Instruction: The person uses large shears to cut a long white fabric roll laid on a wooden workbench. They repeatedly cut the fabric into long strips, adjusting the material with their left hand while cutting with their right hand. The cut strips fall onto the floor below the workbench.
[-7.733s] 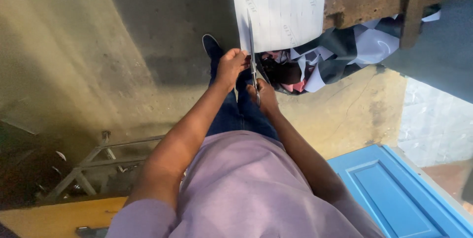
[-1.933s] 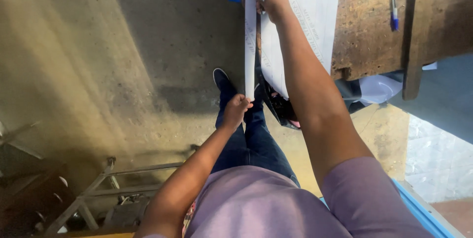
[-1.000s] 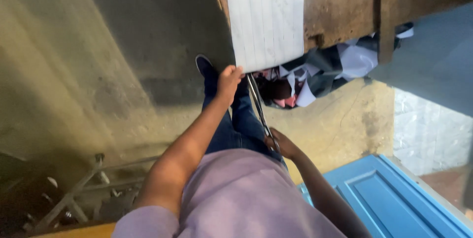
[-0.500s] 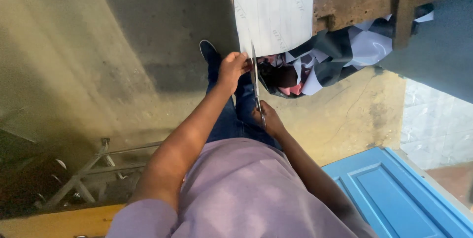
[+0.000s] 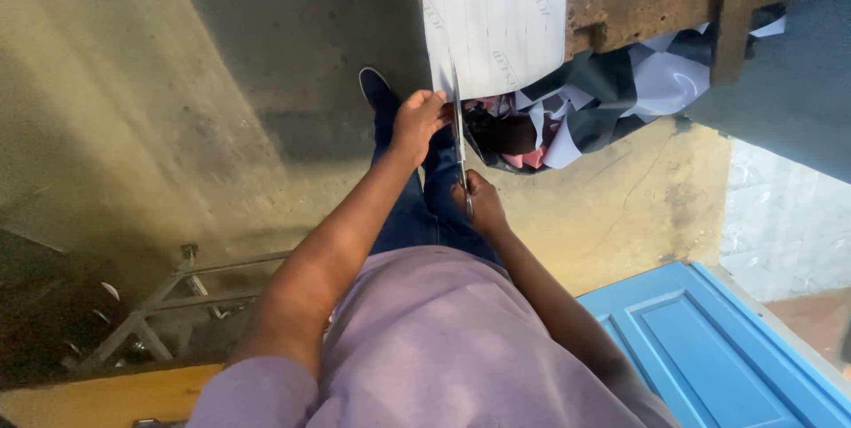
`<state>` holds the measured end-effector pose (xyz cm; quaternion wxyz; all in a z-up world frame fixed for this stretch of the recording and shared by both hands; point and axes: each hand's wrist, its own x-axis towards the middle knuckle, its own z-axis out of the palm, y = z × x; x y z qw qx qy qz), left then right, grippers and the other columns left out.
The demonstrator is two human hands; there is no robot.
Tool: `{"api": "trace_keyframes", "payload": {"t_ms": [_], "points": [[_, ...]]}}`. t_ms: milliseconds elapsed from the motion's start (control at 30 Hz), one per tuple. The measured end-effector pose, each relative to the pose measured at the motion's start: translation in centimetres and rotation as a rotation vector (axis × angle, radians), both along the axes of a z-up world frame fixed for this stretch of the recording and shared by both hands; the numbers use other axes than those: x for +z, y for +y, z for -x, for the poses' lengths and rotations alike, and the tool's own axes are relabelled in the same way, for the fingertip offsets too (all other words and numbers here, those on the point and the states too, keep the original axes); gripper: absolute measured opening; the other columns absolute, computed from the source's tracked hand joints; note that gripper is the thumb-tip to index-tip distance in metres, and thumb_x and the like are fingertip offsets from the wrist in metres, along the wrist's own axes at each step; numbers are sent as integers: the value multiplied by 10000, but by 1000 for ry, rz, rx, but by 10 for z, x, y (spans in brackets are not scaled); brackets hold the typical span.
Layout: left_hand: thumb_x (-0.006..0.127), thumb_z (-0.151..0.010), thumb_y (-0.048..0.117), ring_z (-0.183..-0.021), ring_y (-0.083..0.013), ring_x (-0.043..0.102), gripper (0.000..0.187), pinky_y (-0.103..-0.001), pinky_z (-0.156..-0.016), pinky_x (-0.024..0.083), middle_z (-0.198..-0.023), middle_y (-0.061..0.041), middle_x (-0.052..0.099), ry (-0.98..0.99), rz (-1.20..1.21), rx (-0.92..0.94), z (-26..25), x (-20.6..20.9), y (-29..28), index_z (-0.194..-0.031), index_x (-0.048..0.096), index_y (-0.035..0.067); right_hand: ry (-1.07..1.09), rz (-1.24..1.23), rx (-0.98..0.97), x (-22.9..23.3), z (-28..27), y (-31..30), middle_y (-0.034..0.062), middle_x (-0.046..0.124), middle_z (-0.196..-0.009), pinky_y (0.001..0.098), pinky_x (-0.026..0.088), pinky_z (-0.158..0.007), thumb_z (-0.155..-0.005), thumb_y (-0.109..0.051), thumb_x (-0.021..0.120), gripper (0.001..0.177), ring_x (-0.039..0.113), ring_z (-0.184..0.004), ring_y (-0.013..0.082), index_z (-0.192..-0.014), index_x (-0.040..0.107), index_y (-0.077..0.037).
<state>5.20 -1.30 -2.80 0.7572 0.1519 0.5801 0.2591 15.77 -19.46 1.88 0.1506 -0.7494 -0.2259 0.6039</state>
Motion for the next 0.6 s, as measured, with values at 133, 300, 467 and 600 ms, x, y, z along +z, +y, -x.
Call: {"api": "trace_keyframes", "payload": {"t_ms": [133,300,467,600], "points": [[772,-995,236,-873,-209,731,218,-425,-873,665,-883,-75,641,8,-3,-5,3,-16,-3,-1053,668,53,-75,-40,22,3,3,-1,217,719,-806,558,525,-769,-919,-473,721,327,726,-861,451,-960,673,-152],[775,-994,256,-881,-208,742,227,-431,-880,669,-884,-76,661,23,-5,-23,3,-5,-3,-1044,673,59,-147,-36,30,-1,12,-7,194,702,-730,534,545,-731,-935,-462,728,322,738,-811,428,-907,668,-147],[769,-1001,266,-862,-195,739,223,-417,-868,673,-867,-55,647,37,-31,-47,2,15,2,-1022,669,67,-116,-39,-28,5,12,-4,135,706,-684,472,546,-681,-930,-476,756,326,734,-732,344,-853,677,-169],[756,-1021,244,-863,-187,720,220,-422,-877,669,-860,-44,595,16,-66,-52,3,2,-1,-1015,656,48,-111,-48,36,1,9,2,202,709,-757,532,528,-710,-934,-490,753,347,728,-804,429,-908,669,-154]]}}
